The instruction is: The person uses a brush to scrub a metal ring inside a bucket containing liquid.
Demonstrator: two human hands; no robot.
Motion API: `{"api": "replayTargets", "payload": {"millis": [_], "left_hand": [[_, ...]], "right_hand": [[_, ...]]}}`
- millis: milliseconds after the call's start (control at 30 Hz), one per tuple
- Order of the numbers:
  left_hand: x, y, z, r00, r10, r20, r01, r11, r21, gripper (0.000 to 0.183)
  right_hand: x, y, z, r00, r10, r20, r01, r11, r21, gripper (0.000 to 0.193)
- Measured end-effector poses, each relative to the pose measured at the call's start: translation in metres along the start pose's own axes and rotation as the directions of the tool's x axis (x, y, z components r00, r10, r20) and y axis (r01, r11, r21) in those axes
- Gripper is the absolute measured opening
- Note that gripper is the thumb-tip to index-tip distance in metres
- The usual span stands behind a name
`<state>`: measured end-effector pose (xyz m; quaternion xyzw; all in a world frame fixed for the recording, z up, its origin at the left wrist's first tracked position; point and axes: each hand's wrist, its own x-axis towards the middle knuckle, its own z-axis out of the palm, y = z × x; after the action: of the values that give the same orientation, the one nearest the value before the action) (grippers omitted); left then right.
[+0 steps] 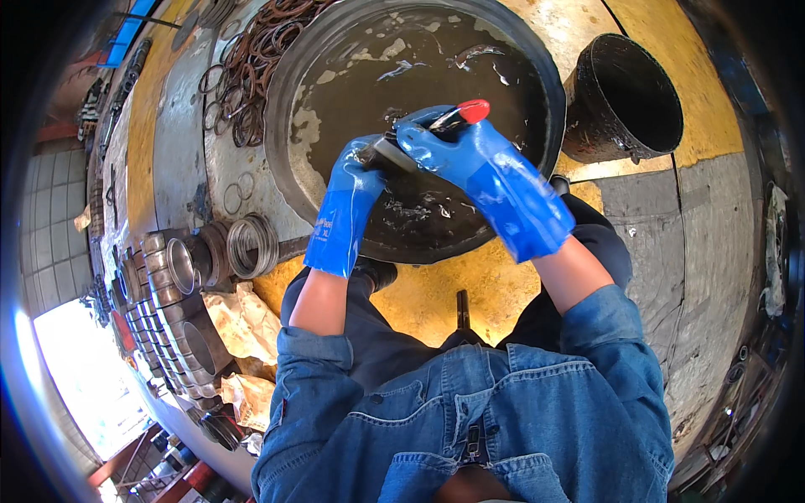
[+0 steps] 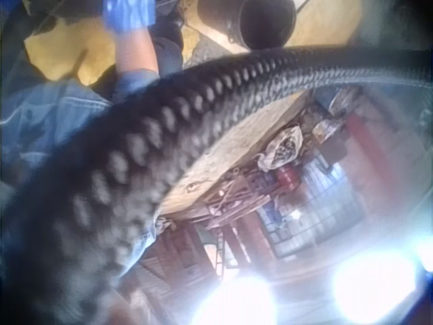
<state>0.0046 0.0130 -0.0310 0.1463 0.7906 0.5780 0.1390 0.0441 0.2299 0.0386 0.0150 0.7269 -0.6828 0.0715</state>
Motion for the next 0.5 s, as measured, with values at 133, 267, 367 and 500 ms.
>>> {"api": "replayTargets", "payload": {"millis": [133,267,367,500], "left_hand": [[0.000,0.007,-0.011,0.992,-0.123,0.035,0.124,0.992,-0.021,0.040],[-0.005,0.036,-0.030,0.978,-0.207,0.026,0.203,0.917,-0.343,0.033],[-0.002,0.026,-0.044,0.960,-0.249,-0.126,0.147,0.836,-0.528,0.031],[0.003,0.004,-0.064,0.995,-0.091,-0.045,0.012,0.550,-0.835,0.032]], "right_hand": [[0.015,0.019,-0.021,0.987,0.058,-0.148,-0.041,0.993,0.114,0.028],[0.020,0.058,-0.048,0.865,0.350,-0.361,-0.065,0.790,0.609,0.021],[0.033,0.112,-0.051,0.807,0.494,-0.325,-0.071,0.627,0.776,0.014],[0.025,0.101,-0.025,0.744,0.653,-0.139,-0.281,0.496,0.822,0.015]]}}
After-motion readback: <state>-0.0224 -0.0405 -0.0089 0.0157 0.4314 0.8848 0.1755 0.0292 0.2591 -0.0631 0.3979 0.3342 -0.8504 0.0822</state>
